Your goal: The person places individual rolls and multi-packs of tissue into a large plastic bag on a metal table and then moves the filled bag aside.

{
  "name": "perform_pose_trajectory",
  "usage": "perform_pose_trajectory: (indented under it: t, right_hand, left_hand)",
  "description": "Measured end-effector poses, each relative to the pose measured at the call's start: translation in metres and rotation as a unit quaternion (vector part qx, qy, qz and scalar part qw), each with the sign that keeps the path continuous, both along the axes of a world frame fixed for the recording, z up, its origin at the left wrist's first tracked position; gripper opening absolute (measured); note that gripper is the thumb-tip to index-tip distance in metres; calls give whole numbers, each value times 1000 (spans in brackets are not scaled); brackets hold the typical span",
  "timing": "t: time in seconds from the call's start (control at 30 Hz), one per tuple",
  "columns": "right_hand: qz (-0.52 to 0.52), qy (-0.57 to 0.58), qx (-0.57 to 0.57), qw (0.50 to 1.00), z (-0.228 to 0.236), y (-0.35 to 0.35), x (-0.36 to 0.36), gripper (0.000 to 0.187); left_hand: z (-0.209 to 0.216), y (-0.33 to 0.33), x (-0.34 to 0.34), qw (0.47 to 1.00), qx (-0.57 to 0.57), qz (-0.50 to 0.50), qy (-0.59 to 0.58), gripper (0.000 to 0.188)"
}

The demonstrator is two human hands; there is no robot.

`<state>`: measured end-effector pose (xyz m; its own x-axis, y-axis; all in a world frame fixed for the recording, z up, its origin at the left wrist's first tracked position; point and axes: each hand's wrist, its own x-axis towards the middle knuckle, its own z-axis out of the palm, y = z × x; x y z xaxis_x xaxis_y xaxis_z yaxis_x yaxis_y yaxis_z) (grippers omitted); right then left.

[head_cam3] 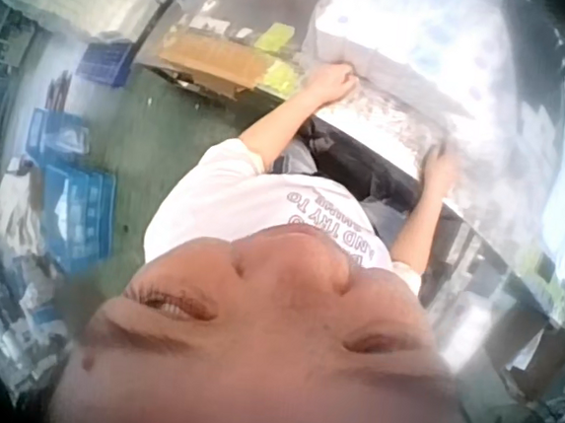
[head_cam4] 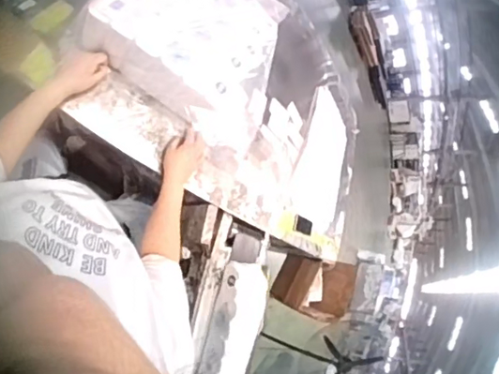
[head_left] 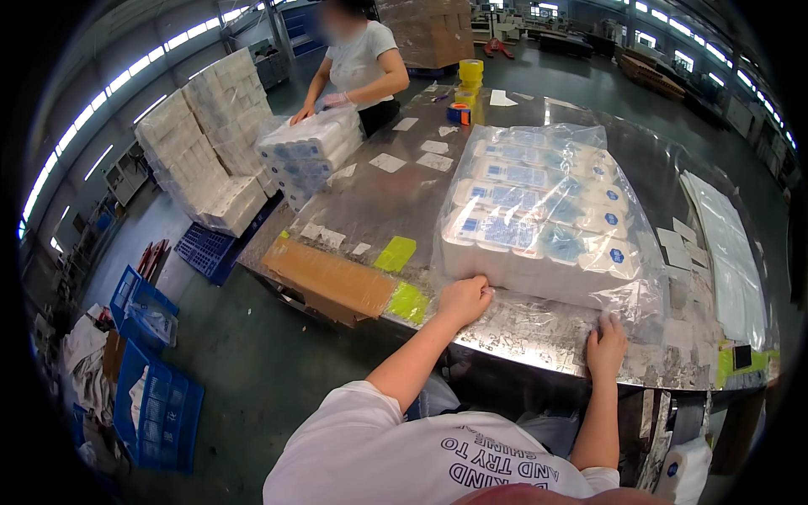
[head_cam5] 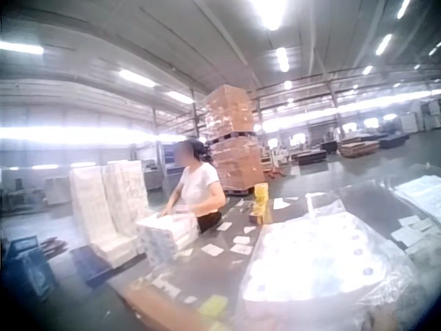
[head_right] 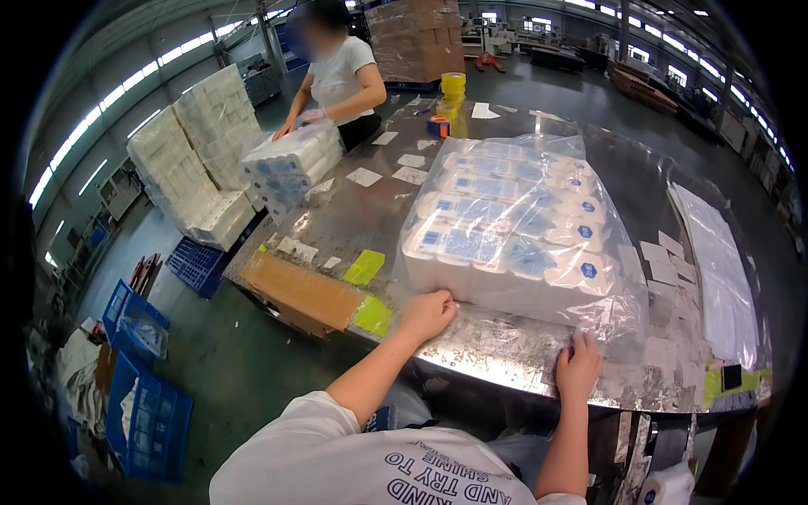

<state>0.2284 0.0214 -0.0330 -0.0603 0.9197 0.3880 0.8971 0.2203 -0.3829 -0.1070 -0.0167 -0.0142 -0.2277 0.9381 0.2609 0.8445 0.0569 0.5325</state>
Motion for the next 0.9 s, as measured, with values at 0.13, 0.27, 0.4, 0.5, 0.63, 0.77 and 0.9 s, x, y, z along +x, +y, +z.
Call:
perform_pose_trajectory:
  t: [0.13, 0.27, 0.4, 0.5, 0.63, 0.77, 0.9]
  right_hand:
    - [-1, -10, 0, 1000, 4, 1, 0, 34]
    - [-3, -22, -1, 1000, -2, 3, 3, 34]
    - [-3, -35, 1, 999, -4, 5, 2, 33]
    - [1, -24, -1, 1000, -2, 3, 1, 34]
    - [-7, -32, -21, 999, -2, 4, 1, 36]
    - [-4, -40, -7, 999, -4, 4, -1, 39]
    - [-7, -35, -12, 999, -6, 5, 1, 39]
  left_hand:
    - [-1, 0, 0, 1000, 13, -2, -8, 23]
    - [-1, 0, 0, 1000, 11, -3, -9, 23]
    - [-4, -1, -2, 999, 19, -16, -23, 23]
    - [-2, -2, -3, 999, 8, -18, -28, 23]
    - [4, -5, -3, 999, 4, -21, -27, 23]
    - [-4, -2, -5, 999, 22, -13, -22, 22]
    - [4, -2, -4, 999, 6, -25, -36, 23]
